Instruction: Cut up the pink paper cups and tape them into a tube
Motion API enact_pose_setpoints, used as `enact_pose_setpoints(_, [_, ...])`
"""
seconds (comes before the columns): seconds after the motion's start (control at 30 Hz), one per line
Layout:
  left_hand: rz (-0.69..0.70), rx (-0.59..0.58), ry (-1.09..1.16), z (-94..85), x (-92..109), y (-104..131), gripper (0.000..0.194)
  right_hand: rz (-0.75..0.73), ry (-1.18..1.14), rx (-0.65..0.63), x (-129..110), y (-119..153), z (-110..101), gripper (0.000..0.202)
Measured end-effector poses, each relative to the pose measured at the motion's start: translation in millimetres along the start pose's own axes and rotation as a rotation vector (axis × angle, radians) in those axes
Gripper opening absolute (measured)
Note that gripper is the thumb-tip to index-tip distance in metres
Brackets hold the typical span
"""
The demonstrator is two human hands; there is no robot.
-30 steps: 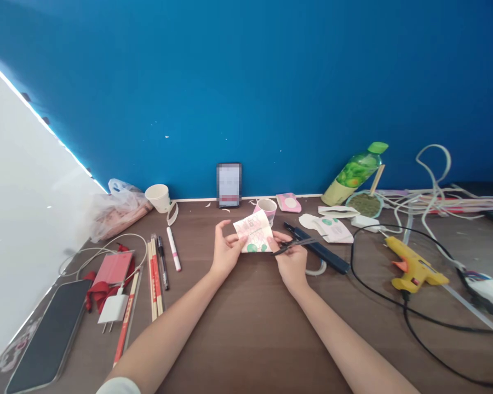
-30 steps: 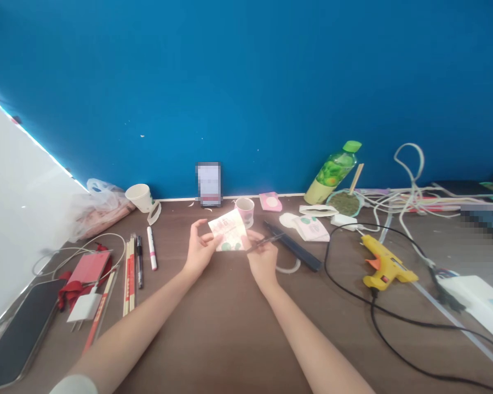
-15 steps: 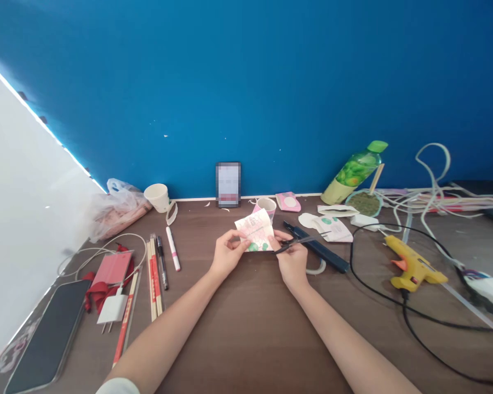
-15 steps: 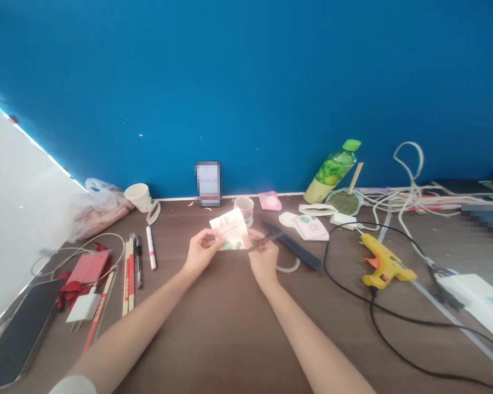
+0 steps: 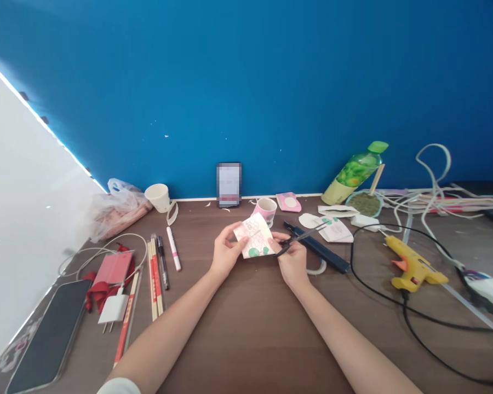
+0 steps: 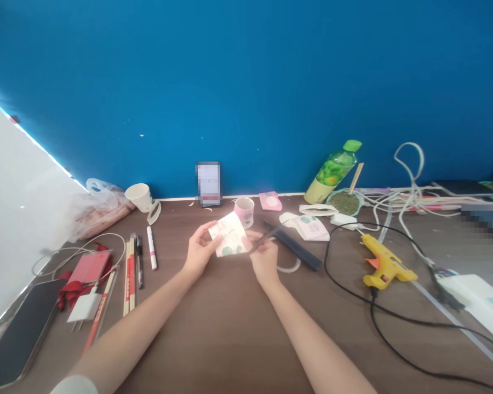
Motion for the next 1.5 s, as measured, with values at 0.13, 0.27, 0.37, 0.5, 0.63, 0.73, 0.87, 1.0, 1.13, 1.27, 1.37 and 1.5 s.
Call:
enact_pose_setpoints(0.13, [-0.019,0.01,0.009,-1.7,-3,0,0.048,0.029,-0.073,-0.049,6,-2,2,0.024])
enact_pose_setpoints(0.27, [0.026,0.025,-0.067,-5.4,-3,-2,0.034,0.014,-0.066,-0.103,11,-6,2,0.027])
enact_pose_setpoints(0.37, [0.013,-0.007,-0.053,-1.5,-3,-1,0.033,-0.032,-0.024,-0.111,9,-8,-1,0.027])
enact_pose_setpoints(0.5, [-0.014,-0.177,-0.059,17.2,-3,4,0.036,-0.071,0.015,-0.084,3,-10,-5,0.028])
enact_pose_setpoints(0.63, [0.036,-0.234,-0.101,24.0,1,6,0.038,-0.09,0.056,-0.075,-6,-6,-3,0.027])
enact_pose_setpoints(0.73, [0.088,-0.138,-0.124,16.2,6,4,0.039,-0.185,0.121,0.008,-22,2,-9,0.024])
enact_pose_setpoints(0.87, [0.057,0.006,-0.153,2.7,6,2,0.043,-0.311,0.22,-0.046,-48,20,-7,0.03])
enact_pose_setpoints(1.0, [0.051,0.05,-0.077,-3.4,3,0,0.047,-0.102,0.379,-0.442,-39,43,20,0.037])
enact_pose_setpoints(1.13, [0.012,0.083,0.064,-6.7,-2,-2,0.051,0.032,0.398,-0.432,-27,56,16,0.048])
enact_pose_setpoints(1.27, [-0.003,0.101,0.107,-7.4,-2,-3,0.051,0.114,0.501,-0.427,-13,59,10,0.051])
enact_pose_setpoints(1.37, [0.004,0.094,0.11,-7.0,0,-2,0.05,0.147,0.572,-0.473,-9,60,12,0.052])
enact_pose_setpoints(1.5, [-0.008,0.053,0.14,-4.0,-2,-2,0.051,0.168,0.578,-0.505,-10,60,14,0.053])
Point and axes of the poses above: each hand's wrist, its own y-axis away from the middle knuckle, its own z-axis out of the palm, x = y × z, the point moved 8 cm from there along -y, towards the middle knuckle
